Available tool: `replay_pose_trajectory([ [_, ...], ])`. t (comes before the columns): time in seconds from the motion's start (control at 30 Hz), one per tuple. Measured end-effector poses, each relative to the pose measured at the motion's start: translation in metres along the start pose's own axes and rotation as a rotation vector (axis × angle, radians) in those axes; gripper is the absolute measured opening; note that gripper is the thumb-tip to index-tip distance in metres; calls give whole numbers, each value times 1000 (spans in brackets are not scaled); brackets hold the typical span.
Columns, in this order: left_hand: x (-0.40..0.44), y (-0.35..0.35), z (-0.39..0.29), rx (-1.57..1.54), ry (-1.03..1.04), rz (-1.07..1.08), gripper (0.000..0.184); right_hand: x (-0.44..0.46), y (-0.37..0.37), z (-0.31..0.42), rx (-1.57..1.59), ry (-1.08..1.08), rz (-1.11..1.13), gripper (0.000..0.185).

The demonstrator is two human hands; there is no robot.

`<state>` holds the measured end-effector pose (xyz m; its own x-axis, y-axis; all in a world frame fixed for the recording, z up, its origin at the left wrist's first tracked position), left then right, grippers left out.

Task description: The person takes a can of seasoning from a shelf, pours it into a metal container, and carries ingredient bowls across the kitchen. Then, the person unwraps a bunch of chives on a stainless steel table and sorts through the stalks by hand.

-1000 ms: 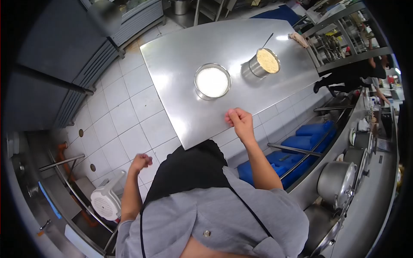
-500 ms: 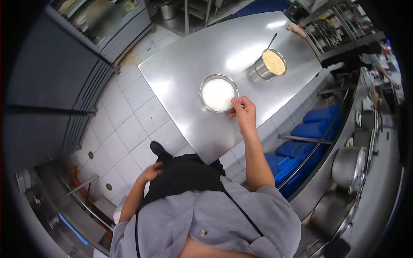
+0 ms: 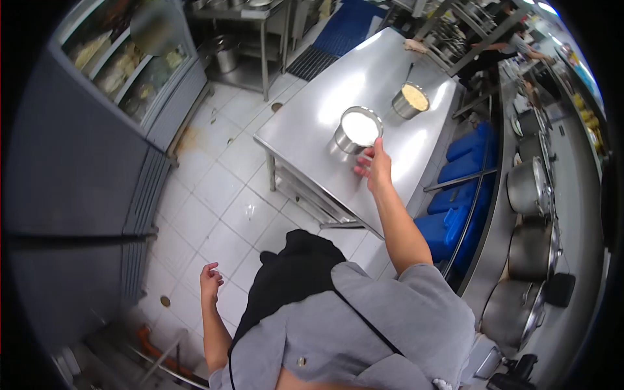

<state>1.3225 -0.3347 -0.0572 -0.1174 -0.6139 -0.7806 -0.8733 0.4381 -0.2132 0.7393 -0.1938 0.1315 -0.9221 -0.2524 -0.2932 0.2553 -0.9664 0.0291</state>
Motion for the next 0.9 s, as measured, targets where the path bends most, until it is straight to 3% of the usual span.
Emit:
replay_pose_trajectory([
  [0.07, 14, 4, -42, 11, 53, 53, 35, 7, -5, -10, -18, 18, -83, 49],
  [0.13, 16, 20, -96, 69, 127, 160, 30, 28, -16, -14, 7, -43, -202, 46],
  [0.27, 0, 101, -234, 272, 361, 489, 20, 82, -42, 2, 0, -142, -342, 44],
  [0.43, -36, 228, -375, 548, 660, 727, 27, 166, -59, 39, 37, -193, -483, 47],
  [0.57, -48, 328, -426, 651, 779, 782, 32, 209, -75, 58, 33, -164, -592, 39],
  [0.63, -43, 370, -437, 760, 727, 788, 32, 221, -85, 58, 21, -122, -608, 33],
  [0.73, -30, 405, -438, 855, 626, 814, 28, 228, -99, 62, 14, -186, -529, 25],
  [0.9, -20, 432, -447, 958, 607, 832, 23, 221, -101, 66, 56, -57, -484, 26],
])
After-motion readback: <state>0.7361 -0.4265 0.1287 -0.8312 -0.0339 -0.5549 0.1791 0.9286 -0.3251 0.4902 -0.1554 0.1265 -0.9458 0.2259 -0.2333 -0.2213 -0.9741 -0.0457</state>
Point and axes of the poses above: each hand's wrist, its own x-axis towards the middle knuckle, its own y-axis out of the palm, z = x × y, the point moved 5 cm from there along x, towards the middle knuckle, and after that the axes turned 10 degrees about -y, right-handed, at the moved point
